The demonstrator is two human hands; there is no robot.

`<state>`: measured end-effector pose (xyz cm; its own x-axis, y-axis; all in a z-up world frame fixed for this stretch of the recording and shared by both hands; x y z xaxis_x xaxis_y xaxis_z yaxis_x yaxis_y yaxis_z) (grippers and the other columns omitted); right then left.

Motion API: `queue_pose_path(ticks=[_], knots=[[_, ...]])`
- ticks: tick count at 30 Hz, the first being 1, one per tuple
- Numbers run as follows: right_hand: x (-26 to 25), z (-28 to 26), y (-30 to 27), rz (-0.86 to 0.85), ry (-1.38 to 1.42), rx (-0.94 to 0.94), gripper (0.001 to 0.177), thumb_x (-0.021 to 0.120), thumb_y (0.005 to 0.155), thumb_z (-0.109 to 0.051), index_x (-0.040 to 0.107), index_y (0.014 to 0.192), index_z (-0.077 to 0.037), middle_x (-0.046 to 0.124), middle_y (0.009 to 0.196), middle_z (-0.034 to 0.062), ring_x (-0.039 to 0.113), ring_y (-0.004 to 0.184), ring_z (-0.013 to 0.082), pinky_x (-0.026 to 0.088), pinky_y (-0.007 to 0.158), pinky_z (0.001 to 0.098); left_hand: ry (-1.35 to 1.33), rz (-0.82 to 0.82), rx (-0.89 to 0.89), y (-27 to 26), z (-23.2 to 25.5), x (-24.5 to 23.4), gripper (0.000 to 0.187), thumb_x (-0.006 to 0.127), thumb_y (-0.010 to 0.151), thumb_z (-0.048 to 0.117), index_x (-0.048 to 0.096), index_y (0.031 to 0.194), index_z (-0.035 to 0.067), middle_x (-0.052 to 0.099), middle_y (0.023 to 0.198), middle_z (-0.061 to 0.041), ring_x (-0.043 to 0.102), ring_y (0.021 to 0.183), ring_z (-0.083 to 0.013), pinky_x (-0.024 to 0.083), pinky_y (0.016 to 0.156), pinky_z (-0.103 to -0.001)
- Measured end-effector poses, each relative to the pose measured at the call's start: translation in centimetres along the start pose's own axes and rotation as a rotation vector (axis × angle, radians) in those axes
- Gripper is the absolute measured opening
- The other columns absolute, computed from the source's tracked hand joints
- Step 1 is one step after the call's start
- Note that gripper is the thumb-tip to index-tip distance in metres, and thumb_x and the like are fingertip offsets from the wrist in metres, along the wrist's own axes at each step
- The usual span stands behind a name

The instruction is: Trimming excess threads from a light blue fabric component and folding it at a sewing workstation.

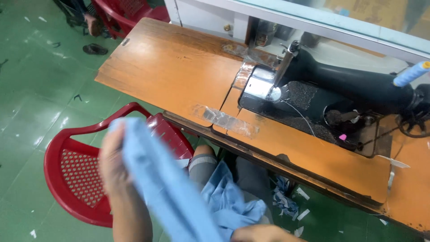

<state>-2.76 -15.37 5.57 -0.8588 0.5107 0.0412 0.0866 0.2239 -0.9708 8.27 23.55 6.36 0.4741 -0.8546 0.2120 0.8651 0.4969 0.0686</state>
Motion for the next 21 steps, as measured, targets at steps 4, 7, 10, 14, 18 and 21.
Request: queue_pose_path(ticks=[4,7,10,14,18,21], knots=[[-3.6,6.4,8.0,0.510,0.333,-0.761,0.042,0.058,0.095,-0.025,0.065,0.135,-0.018,0.078,0.130,0.0013,0.076,0.113,0.0125,0.061,0.098,0.0289,-0.006,-0.424,-0.650,-5.2,-5.1,9.2,0.011,0.076,0.094,0.018,0.073,0.090,0.009,0.070,0.073,0.000,0.064,0.058,-0.0113,0.050,0.044,-0.028],[-5.3,6.7,5.7,0.490,0.750,-0.552,0.043,0.057,0.102,-0.025,0.073,0.132,0.002,0.058,0.061,0.0139,0.038,0.039,0.0156,0.024,0.036,0.0271,0.043,-0.864,-0.841,-10.8,-6.7,13.8,0.021,0.069,0.098,0.020,0.069,0.111,0.003,0.077,0.089,-0.006,0.072,0.067,-0.0123,0.061,0.055,-0.024],[-3.7,5.5,7.4,0.485,0.473,-0.675,0.054,0.064,0.091,-0.038,0.072,0.129,-0.001,0.073,0.068,0.0055,0.064,0.052,0.0137,0.051,0.047,0.0263,0.078,-1.128,-0.866,-12.9,-8.8,16.5,0.028,0.064,0.103,0.027,0.062,0.117,0.003,0.070,0.093,-0.002,0.071,0.075,-0.0109,0.060,0.061,-0.022],[-1.5,1.9,8.6,0.172,0.905,-0.841,0.036,0.072,0.099,-0.013,0.052,0.071,-0.002,0.048,0.053,0.0084,0.034,0.035,0.0128,0.019,0.034,0.0278,0.156,-1.292,-0.599,-13.9,-7.2,18.2,0.022,0.058,0.107,0.030,0.063,0.097,0.011,0.065,0.084,0.003,0.061,0.073,-0.0069,0.052,0.067,-0.023],[-2.9,1.2,8.6,0.460,0.923,-1.014,0.038,0.072,0.096,-0.012,0.062,0.062,0.002,0.048,0.049,0.0071,0.036,0.034,0.0128,0.025,0.032,0.0274,0.690,-1.046,-0.260,-13.2,-5.5,15.2,0.055,0.054,0.091,0.062,0.058,0.118,0.014,0.063,0.096,0.000,0.053,0.071,-0.0102,0.043,0.059,-0.028],[-3.9,0.7,8.1,0.557,0.908,-0.997,0.045,0.074,0.095,-0.020,0.058,0.058,-0.001,0.045,0.048,0.0058,0.035,0.036,0.0134,0.024,0.034,0.0282,0.828,-0.972,-0.389,-14.3,-6.2,11.7,0.065,0.068,0.079,0.068,0.054,0.116,0.017,0.062,0.095,0.002,0.051,0.071,-0.0092,0.039,0.058,-0.028]])
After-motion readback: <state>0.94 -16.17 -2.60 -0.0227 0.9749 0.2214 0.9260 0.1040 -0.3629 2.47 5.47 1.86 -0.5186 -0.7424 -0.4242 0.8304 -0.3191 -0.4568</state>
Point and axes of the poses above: each hand's wrist, its own y-axis towards the middle knuckle, its own x-axis out of the palm, z = x × y, the point moved 3 cm from there along y, towards the middle knuckle
